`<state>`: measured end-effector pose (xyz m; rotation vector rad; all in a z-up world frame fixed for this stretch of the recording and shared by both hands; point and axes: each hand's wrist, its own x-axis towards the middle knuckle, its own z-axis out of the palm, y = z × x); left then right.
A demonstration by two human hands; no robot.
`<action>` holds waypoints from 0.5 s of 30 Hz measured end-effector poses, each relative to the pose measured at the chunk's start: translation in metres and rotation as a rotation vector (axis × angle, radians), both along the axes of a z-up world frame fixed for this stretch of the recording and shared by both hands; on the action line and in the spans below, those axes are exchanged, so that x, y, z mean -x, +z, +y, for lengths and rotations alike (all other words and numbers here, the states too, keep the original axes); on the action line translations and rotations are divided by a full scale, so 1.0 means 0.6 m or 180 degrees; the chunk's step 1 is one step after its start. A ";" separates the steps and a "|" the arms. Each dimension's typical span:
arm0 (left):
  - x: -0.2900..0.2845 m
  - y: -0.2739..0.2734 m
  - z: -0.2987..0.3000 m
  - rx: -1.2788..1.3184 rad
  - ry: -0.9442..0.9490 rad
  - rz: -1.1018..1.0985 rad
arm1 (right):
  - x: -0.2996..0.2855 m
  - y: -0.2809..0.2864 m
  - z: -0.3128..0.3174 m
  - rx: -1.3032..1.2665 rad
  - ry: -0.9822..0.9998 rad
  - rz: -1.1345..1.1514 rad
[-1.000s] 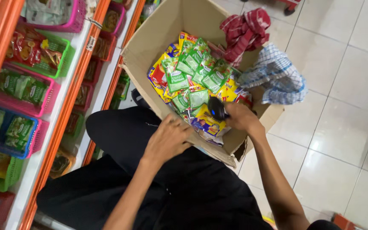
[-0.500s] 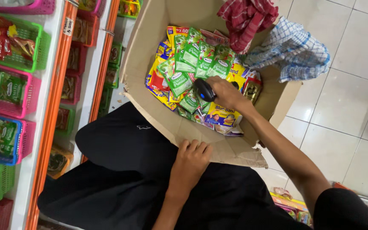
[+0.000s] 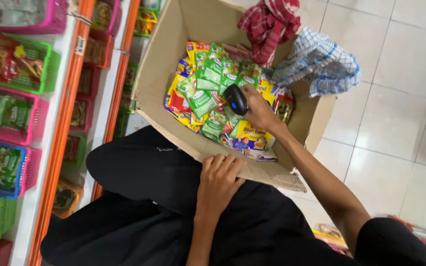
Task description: The person takes various grocery items, including boxes and small packets, from a cardboard box on the floor, scans them with a handheld scanner, and places them onto the supermarket shelves.
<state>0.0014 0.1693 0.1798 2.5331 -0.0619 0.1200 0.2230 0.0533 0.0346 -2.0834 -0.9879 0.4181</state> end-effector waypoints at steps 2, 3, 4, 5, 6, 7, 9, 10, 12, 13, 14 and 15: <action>0.001 0.009 0.002 -0.0002 0.0042 0.0076 | -0.009 -0.005 0.014 -0.0322 -0.0259 -0.0929; 0.002 0.017 0.002 0.0021 0.0069 0.0185 | -0.012 -0.020 0.026 -0.0332 -0.0259 -0.0939; -0.003 0.025 0.002 0.0023 0.0034 0.0151 | -0.026 -0.042 0.038 0.0207 -0.0584 -0.1156; -0.008 0.035 0.002 0.0073 0.0039 0.0185 | -0.046 -0.070 0.044 0.0749 -0.0913 -0.1361; -0.011 0.045 0.001 0.0133 0.0032 0.0229 | -0.064 -0.106 0.046 0.0771 -0.0958 -0.1382; -0.014 0.055 0.003 0.0146 -0.0015 0.0206 | -0.082 -0.145 0.051 0.1027 -0.1005 -0.0985; -0.022 0.071 0.011 0.0860 -0.0006 0.0281 | -0.095 -0.217 0.045 0.1276 -0.1091 -0.0582; -0.029 0.073 0.013 0.0856 -0.0042 0.0246 | -0.097 -0.242 0.043 0.0970 -0.1111 -0.0675; -0.034 0.072 0.011 0.1177 0.0201 0.0001 | -0.093 -0.261 0.035 0.0661 -0.1138 -0.0797; -0.036 0.068 0.008 0.1179 0.0187 -0.0025 | -0.083 -0.256 0.029 0.0515 -0.1143 -0.0768; -0.038 0.061 0.004 0.1250 0.0511 0.0035 | -0.071 -0.241 0.024 0.0377 -0.1155 -0.0737; -0.039 0.053 0.001 0.1320 0.0834 0.0098 | -0.062 -0.219 0.022 0.0383 -0.1174 -0.0763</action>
